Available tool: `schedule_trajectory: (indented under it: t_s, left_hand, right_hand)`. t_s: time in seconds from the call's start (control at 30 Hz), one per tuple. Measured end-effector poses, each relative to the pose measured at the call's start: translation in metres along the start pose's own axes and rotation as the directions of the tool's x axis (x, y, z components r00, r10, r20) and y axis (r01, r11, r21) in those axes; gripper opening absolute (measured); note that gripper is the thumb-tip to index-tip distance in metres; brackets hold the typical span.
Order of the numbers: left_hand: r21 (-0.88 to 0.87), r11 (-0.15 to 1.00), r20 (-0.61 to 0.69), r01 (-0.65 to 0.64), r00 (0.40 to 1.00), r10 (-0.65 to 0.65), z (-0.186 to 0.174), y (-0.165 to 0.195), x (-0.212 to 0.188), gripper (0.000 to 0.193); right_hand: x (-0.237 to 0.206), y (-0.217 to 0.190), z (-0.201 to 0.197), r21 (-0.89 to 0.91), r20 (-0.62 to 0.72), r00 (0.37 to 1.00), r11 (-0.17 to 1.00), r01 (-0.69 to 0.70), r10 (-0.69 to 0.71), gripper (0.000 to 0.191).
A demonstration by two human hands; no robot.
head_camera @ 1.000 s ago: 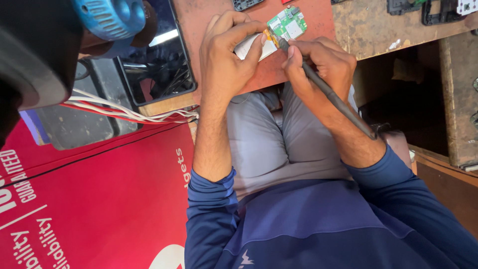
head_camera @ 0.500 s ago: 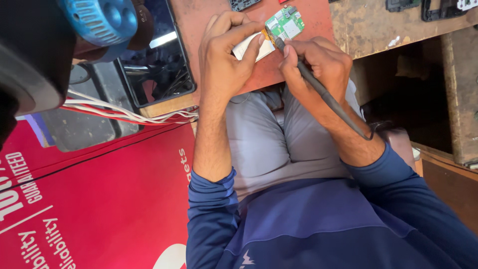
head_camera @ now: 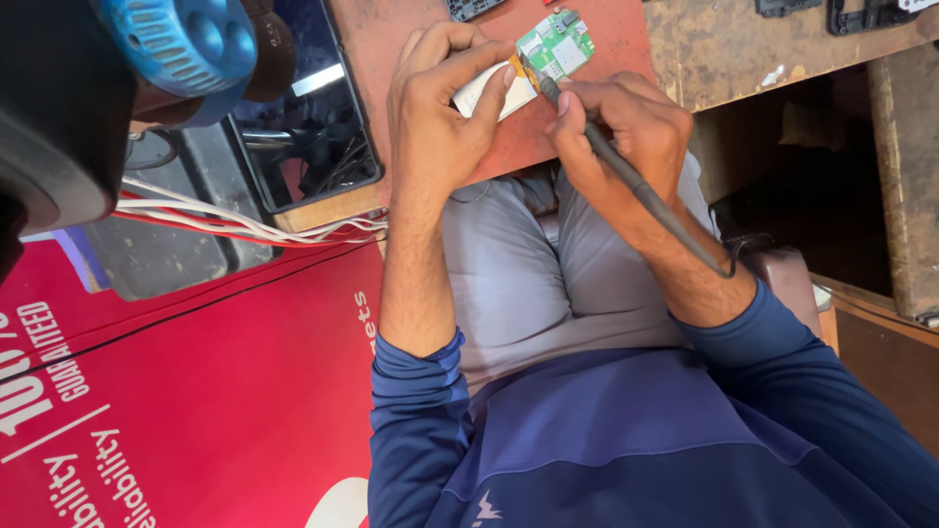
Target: The person holds a small circuit board with a battery attached and uses a soldering iron to work on the board's components. They also use tweezers to manipulate small parts on the board while seated at a workbench.
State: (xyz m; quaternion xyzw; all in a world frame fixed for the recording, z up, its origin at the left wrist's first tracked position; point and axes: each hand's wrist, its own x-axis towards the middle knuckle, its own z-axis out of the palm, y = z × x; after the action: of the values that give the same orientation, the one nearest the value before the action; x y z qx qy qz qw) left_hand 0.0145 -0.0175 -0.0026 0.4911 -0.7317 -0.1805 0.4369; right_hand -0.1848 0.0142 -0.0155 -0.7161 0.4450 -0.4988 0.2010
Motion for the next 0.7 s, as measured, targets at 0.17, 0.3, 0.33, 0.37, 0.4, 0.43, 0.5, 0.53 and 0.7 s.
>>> schedule_trajectory:
  t_s: [0.17, 0.3, 0.33, 0.37, 0.4, 0.43, 0.5, 0.53, 0.7]
  left_hand:
    - [0.02, 1.0, 0.013, 0.02, 1.0, -0.02, 0.0006, 0.0004, 0.0011, 0.02]
    - [0.016, 1.0, 0.011, 0.004, 1.0, -0.004, 0.0011, 0.0004, 0.0013, 0.02]
    - [0.015, 1.0, 0.011, 0.006, 1.0, -0.006, 0.001, 0.0004, 0.0011, 0.02]
    - [0.014, 1.0, 0.01, 0.008, 1.0, -0.008, 0.0007, 0.0005, 0.0009, 0.02]
    - [0.01, 1.0, 0.012, 0.01, 1.0, -0.01, 0.0008, 0.0007, 0.0008, 0.02]
    - [0.006, 1.0, 0.014, 0.012, 1.0, -0.012, 0.001, 0.0009, 0.0007, 0.02]
    - [0.006, 1.0, 0.016, 0.01, 1.0, -0.01, 0.001, 0.001, 0.001, 0.02]
    - [0.01, 1.0, 0.017, 0.006, 1.0, -0.006, 0.0007, 0.0007, 0.0015, 0.02]
    - [0.01, 1.0, 0.012, -0.009, 1.0, 0.009, 0.0005, 0.0013, 0.0006, 0.021]
  right_hand:
    - [-0.0013, 0.0011, 0.0001, 0.059, -0.016, 0.998, 0.997, -0.053, 0.054, 0.009]
    - [0.0, 0.0009, -0.0013, 0.056, 0.001, 0.998, 0.996, -0.063, 0.063, 0.008]
    - [0.0002, 0.0006, -0.0014, 0.062, 0.004, 0.998, 0.996, -0.056, 0.056, 0.008]
    - [0.0006, 0.0002, -0.0012, 0.058, 0.003, 0.998, 0.997, -0.058, 0.058, 0.009]
    - [0.0008, -0.0002, -0.001, 0.054, 0.001, 0.998, 0.997, -0.06, 0.06, 0.009]
    - [0.001, -0.0006, -0.0008, 0.051, 0.0, 0.998, 0.997, -0.062, 0.062, 0.009]
    - [0.0016, -0.0007, -0.0005, 0.047, 0.004, 0.999, 0.997, -0.055, 0.054, 0.009]
    - [0.002, -0.0006, -0.0003, 0.045, 0.006, 0.999, 0.998, -0.051, 0.051, 0.009]
    - [0.0026, 0.0006, -0.0009, 0.014, 0.016, 0.999, 0.999, -0.031, 0.031, 0.011]
